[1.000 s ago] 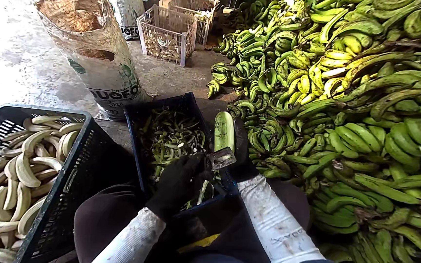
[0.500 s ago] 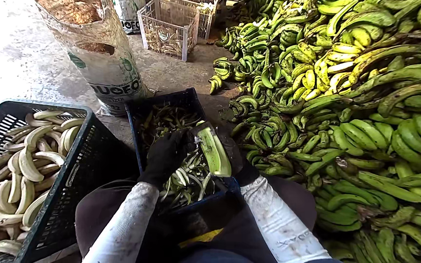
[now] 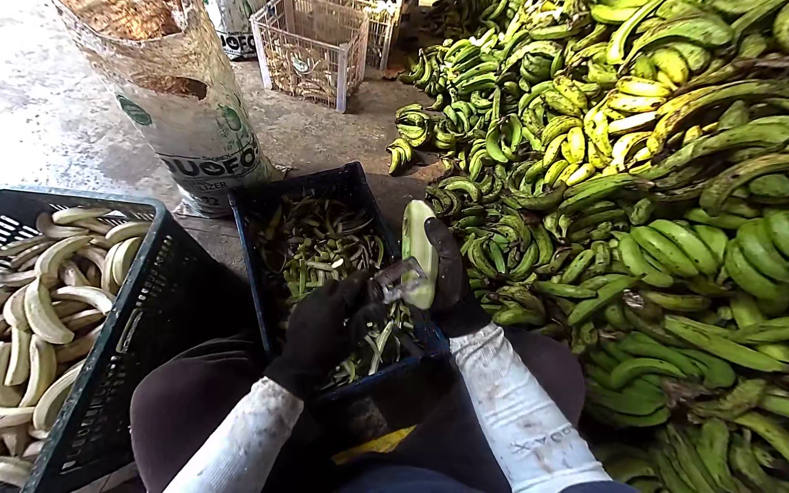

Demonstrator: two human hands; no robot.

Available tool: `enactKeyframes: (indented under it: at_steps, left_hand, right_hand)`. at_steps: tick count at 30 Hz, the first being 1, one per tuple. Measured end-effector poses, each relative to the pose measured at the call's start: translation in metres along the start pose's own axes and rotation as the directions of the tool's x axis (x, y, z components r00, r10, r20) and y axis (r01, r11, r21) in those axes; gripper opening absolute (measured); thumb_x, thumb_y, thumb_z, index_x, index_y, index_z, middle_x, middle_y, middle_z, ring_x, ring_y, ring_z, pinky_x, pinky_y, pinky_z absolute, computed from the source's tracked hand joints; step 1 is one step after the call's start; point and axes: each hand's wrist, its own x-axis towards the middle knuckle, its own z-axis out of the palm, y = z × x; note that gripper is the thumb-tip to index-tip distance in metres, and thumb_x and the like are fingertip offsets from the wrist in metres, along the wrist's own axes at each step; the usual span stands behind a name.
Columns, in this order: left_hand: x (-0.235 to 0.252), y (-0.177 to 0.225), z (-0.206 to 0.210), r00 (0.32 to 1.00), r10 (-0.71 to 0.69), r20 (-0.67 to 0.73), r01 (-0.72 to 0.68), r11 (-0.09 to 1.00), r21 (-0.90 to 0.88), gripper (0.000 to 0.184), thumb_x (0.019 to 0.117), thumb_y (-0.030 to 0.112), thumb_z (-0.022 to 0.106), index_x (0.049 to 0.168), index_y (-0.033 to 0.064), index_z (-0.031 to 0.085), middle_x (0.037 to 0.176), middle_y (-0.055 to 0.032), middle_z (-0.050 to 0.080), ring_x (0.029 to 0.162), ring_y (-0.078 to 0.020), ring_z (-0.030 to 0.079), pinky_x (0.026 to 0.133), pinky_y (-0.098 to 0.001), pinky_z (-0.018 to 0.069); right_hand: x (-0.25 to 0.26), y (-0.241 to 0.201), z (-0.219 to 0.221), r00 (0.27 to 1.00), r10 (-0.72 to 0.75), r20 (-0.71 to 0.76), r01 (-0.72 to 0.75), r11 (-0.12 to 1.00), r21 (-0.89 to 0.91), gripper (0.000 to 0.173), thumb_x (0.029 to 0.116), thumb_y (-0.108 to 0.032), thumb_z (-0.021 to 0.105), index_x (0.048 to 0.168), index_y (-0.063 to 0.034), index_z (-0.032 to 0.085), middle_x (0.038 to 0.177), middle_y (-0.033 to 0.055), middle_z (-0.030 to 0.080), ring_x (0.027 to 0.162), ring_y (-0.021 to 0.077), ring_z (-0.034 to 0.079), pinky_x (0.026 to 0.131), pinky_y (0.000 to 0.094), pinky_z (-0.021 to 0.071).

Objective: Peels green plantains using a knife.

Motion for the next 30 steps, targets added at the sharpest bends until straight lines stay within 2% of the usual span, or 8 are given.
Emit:
enactKeyframes:
  at_steps: [3, 8, 13, 17, 20, 22, 25, 30]
  left_hand:
    - [-0.004, 0.005, 0.008, 0.997, 0.053, -0.05, -0.05, 0.996, 0.076, 0.061, 0.1019, 0.058, 0.043, 0.144, 0.0174, 0.06, 0.108, -0.0148, 0.071, 0.095, -0.0337, 0.07, 0.08, -0.0544, 0.0564]
    - [0.021, -0.017, -0.009, 0.99, -0.124, -0.07, 0.126, 0.992, 0.02, 0.047, 0.1, 0.035, 0.059, 0.144, 0.0187, 0.059, 0.12, -0.0165, 0.068, 0.108, -0.036, 0.067, 0.089, -0.0592, 0.0535]
    - [0.028, -0.025, -0.04, 0.902, -0.418, -0.111, 0.373, 0.881, -0.29, 0.047, 0.1043, 0.054, 0.048, 0.139, 0.0237, 0.057, 0.104, -0.0105, 0.067, 0.085, -0.0273, 0.065, 0.073, -0.0566, 0.0535]
    - [0.013, -0.005, -0.014, 0.969, -0.242, -0.054, 0.21, 0.917, -0.34, 0.046, 0.104, 0.047, 0.05, 0.141, 0.0213, 0.058, 0.107, -0.0042, 0.07, 0.09, -0.0157, 0.067, 0.08, -0.0453, 0.0579]
    - [-0.006, 0.007, 0.012, 0.998, -0.052, -0.038, 0.043, 0.977, -0.209, 0.059, 0.1036, 0.055, 0.044, 0.145, 0.0153, 0.057, 0.116, -0.0112, 0.07, 0.104, -0.0245, 0.068, 0.09, -0.0502, 0.0567]
    - [-0.013, 0.015, 0.019, 0.997, 0.003, -0.083, -0.013, 0.994, -0.112, 0.064, 0.1034, 0.059, 0.041, 0.143, 0.0131, 0.06, 0.117, -0.0152, 0.071, 0.105, -0.031, 0.068, 0.089, -0.0533, 0.0559]
    - [-0.006, 0.009, 0.018, 0.996, -0.066, -0.055, 0.06, 0.994, -0.096, 0.059, 0.1031, 0.056, 0.043, 0.144, 0.0165, 0.059, 0.117, -0.0127, 0.07, 0.106, -0.0294, 0.067, 0.091, -0.0522, 0.0548]
    - [0.028, -0.017, -0.015, 0.899, -0.434, -0.064, 0.401, 0.872, -0.281, 0.043, 0.1067, 0.046, 0.048, 0.142, 0.0224, 0.057, 0.116, -0.0119, 0.069, 0.1, -0.0285, 0.068, 0.085, -0.0583, 0.0543]
  right_hand:
    - [0.001, -0.001, 0.004, 1.0, -0.004, -0.028, 0.005, 0.999, 0.037, 0.04, 0.1031, -0.053, 0.045, 0.13, -0.0271, 0.059, 0.1, -0.0021, 0.068, 0.081, 0.0084, 0.066, 0.066, 0.0321, 0.0585]
    - [-0.011, -0.002, 0.018, 0.956, 0.141, 0.256, -0.147, 0.989, 0.005, 0.038, 0.1084, -0.04, 0.034, 0.129, -0.0199, 0.059, 0.097, 0.0006, 0.069, 0.079, 0.0075, 0.067, 0.067, 0.0268, 0.0588]
    - [-0.021, -0.006, 0.027, 0.923, 0.314, 0.22, -0.292, 0.948, -0.13, 0.039, 0.1001, -0.033, 0.047, 0.133, -0.0175, 0.059, 0.097, 0.0056, 0.07, 0.077, 0.012, 0.068, 0.067, 0.0291, 0.0596]
    - [-0.007, 0.008, 0.017, 0.992, 0.105, 0.069, -0.111, 0.99, 0.084, 0.036, 0.109, -0.039, 0.035, 0.12, -0.0187, 0.063, 0.087, -0.0004, 0.067, 0.069, 0.0077, 0.064, 0.058, 0.0264, 0.0569]
    - [0.0, 0.021, 0.001, 0.997, -0.024, -0.08, 0.027, 0.999, 0.041, 0.038, 0.1086, -0.042, 0.034, 0.124, -0.0198, 0.06, 0.095, -0.0008, 0.066, 0.08, 0.0081, 0.064, 0.067, 0.0306, 0.0573]
    - [-0.008, 0.012, 0.006, 0.976, 0.075, -0.205, -0.072, 0.997, 0.022, 0.043, 0.1094, -0.046, 0.031, 0.12, -0.0157, 0.059, 0.097, 0.004, 0.064, 0.084, 0.0144, 0.063, 0.071, 0.0375, 0.055]
    - [-0.01, 0.015, 0.007, 0.999, -0.026, -0.04, 0.022, 0.995, -0.099, 0.034, 0.1079, -0.031, 0.037, 0.128, -0.013, 0.057, 0.097, 0.0038, 0.065, 0.08, 0.0107, 0.064, 0.067, 0.0317, 0.0567]
    - [-0.023, 0.016, 0.03, 0.928, 0.277, 0.249, -0.28, 0.96, -0.025, 0.042, 0.1108, -0.04, 0.031, 0.116, -0.0144, 0.064, 0.085, 0.0023, 0.067, 0.07, 0.0089, 0.065, 0.062, 0.0273, 0.0577]
